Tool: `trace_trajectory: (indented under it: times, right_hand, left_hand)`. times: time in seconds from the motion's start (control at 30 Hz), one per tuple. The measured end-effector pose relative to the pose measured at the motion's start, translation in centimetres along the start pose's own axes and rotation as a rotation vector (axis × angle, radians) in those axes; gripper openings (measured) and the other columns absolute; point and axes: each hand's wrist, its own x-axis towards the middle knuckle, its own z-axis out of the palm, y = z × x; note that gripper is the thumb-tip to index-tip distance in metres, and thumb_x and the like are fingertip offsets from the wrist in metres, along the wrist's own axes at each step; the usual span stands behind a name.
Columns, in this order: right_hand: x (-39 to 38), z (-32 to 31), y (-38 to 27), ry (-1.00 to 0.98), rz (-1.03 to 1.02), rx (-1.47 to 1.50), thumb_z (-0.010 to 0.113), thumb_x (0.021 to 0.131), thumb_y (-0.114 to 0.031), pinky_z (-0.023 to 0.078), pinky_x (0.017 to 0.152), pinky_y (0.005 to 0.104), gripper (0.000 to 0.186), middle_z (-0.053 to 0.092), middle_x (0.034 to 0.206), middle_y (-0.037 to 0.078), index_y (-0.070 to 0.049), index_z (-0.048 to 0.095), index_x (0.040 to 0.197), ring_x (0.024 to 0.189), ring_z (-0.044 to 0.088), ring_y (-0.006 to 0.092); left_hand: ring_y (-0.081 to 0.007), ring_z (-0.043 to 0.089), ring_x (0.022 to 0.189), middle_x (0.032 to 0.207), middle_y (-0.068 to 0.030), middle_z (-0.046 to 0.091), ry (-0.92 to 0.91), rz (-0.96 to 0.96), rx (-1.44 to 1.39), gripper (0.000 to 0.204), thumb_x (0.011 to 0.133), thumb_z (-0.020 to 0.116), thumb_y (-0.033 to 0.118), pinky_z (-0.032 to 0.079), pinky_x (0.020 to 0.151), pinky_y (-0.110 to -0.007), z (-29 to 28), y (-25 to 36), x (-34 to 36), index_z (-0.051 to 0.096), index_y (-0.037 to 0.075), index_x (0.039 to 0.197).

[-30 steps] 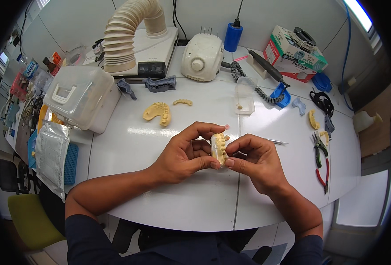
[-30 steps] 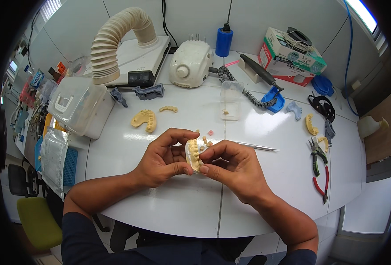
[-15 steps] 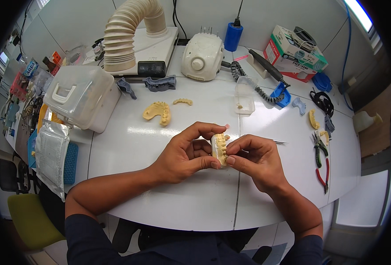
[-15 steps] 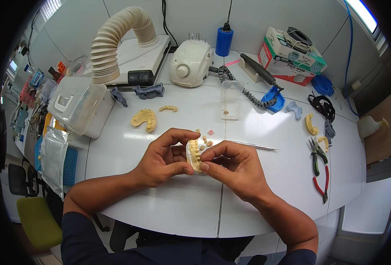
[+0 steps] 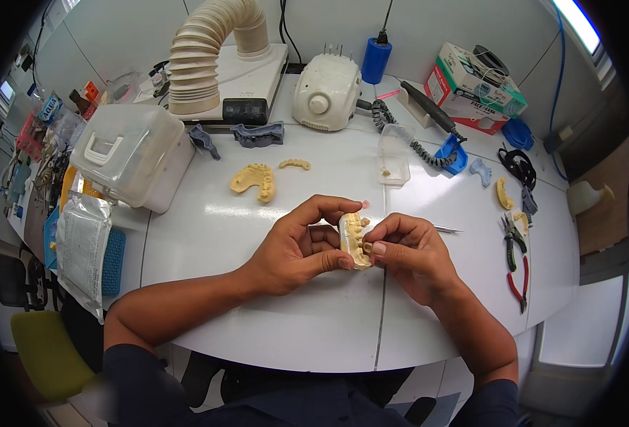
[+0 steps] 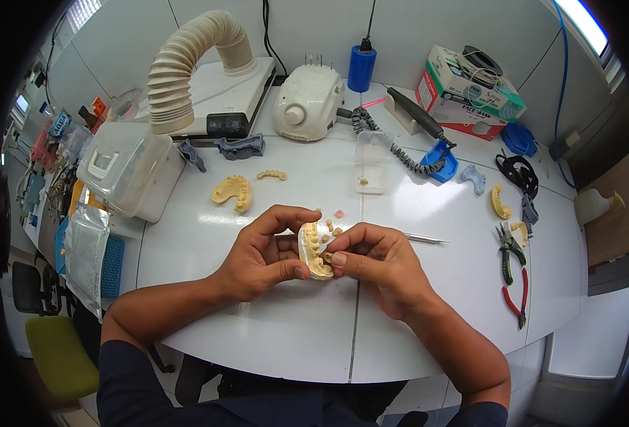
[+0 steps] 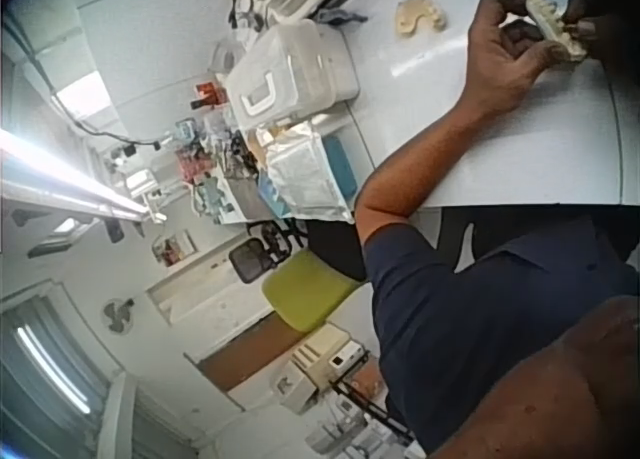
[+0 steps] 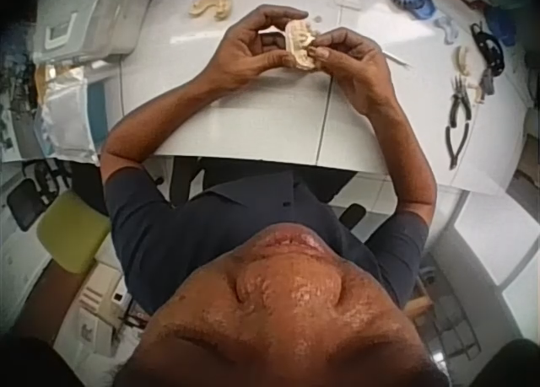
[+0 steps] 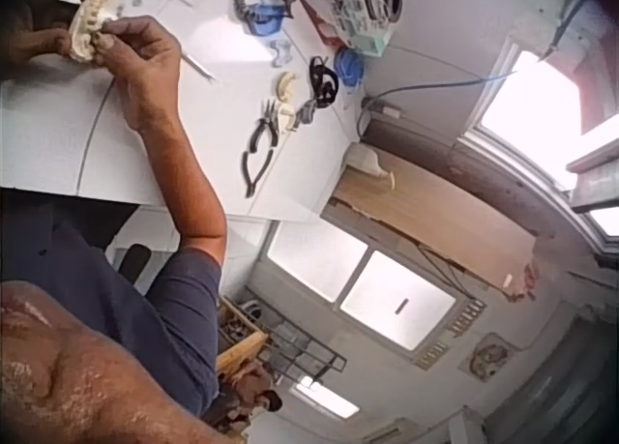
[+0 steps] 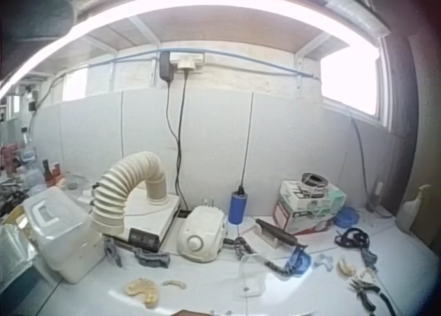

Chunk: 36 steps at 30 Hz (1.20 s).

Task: The recorder is setting artificial teeth into a wax base on a dental model using a wax carving tool.

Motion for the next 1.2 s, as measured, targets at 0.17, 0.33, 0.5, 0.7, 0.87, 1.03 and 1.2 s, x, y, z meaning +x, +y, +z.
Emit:
trace_trajectory:
  times: [0.17,0.33,0.5,0.7,0.87,1.03,1.2]
  right_hand:
    - [0.04,-0.09,0.02,-0.014,0.029,0.022,0.075,0.092,-0.001,0.055,0.082,0.0282,0.015,0.072,0.1,0.011,0.002,0.069,0.105,0.086,0.067,0.0149]
    - [0.01,-0.22,0.07,-0.015,0.005,-0.001,0.076,0.091,-0.002,0.055,0.083,0.0288,0.015,0.072,0.1,0.01,0.002,0.069,0.105,0.088,0.067,0.0147]
    - [-0.16,0.43,-0.06,-0.012,-0.056,-0.105,0.077,0.092,-0.003,0.056,0.088,0.0302,0.017,0.072,0.103,0.01,0.002,0.07,0.107,0.095,0.068,0.0146]
    - [-0.26,0.23,0.28,-0.031,-0.138,-0.249,0.077,0.094,-0.005,0.056,0.091,0.0304,0.018,0.072,0.106,0.01,0.002,0.07,0.108,0.099,0.068,0.0148]
    - [-0.29,0.32,0.13,-0.042,-0.179,-0.282,0.077,0.094,-0.005,0.057,0.091,0.0312,0.017,0.072,0.106,0.011,0.003,0.07,0.108,0.098,0.068,0.0149]
    - [-0.33,0.29,-0.08,-0.052,-0.185,-0.303,0.076,0.094,-0.003,0.057,0.092,0.032,0.015,0.073,0.106,0.011,0.004,0.07,0.106,0.098,0.069,0.0154]
    - [-0.28,0.19,-0.05,-0.051,-0.181,-0.313,0.076,0.094,-0.002,0.058,0.093,0.032,0.015,0.073,0.104,0.012,0.004,0.07,0.106,0.098,0.07,0.0157]
  left_hand:
    - [-0.0199,0.062,0.124,0.142,-0.0125,0.049,0.01,-0.035,-0.034,0.068,0.091,0.079,0.0,0.056,0.107,-0.032,0.2,0.37,0.01,0.042,0.0,0.148]
    - [-0.0199,0.062,0.125,0.142,-0.0125,0.049,0.007,-0.044,-0.042,0.069,0.091,0.078,-0.001,0.056,0.107,-0.032,0.2,0.43,0.04,0.041,0.001,0.148]
    - [-0.016,0.066,0.116,0.151,-0.0138,0.046,0.005,-0.014,-0.02,0.063,0.093,0.073,-0.004,0.058,0.102,-0.029,0.12,0.01,0.01,0.041,0.0,0.148]
    - [-0.016,0.066,0.116,0.153,-0.0139,0.045,-0.006,-0.001,-0.017,0.063,0.093,0.073,-0.004,0.058,0.101,-0.029,0.17,-0.03,0.03,0.041,0.001,0.148]
    - [-0.0162,0.066,0.116,0.152,-0.0139,0.045,0.003,-0.005,-0.024,0.063,0.093,0.073,-0.003,0.058,0.101,-0.03,0.19,-0.02,0.01,0.041,0.001,0.148]
    - [-0.016,0.066,0.115,0.15,-0.0135,0.047,-0.007,0.002,0.022,0.063,0.094,0.073,-0.003,0.058,0.1,-0.03,0.07,-0.1,0.02,0.042,0.0,0.148]
    - [-0.0206,0.061,0.126,0.144,-0.0135,0.047,0.001,-0.035,-0.004,0.067,0.091,0.077,-0.001,0.054,0.108,-0.034,0.08,0.03,0.01,0.041,0.001,0.148]
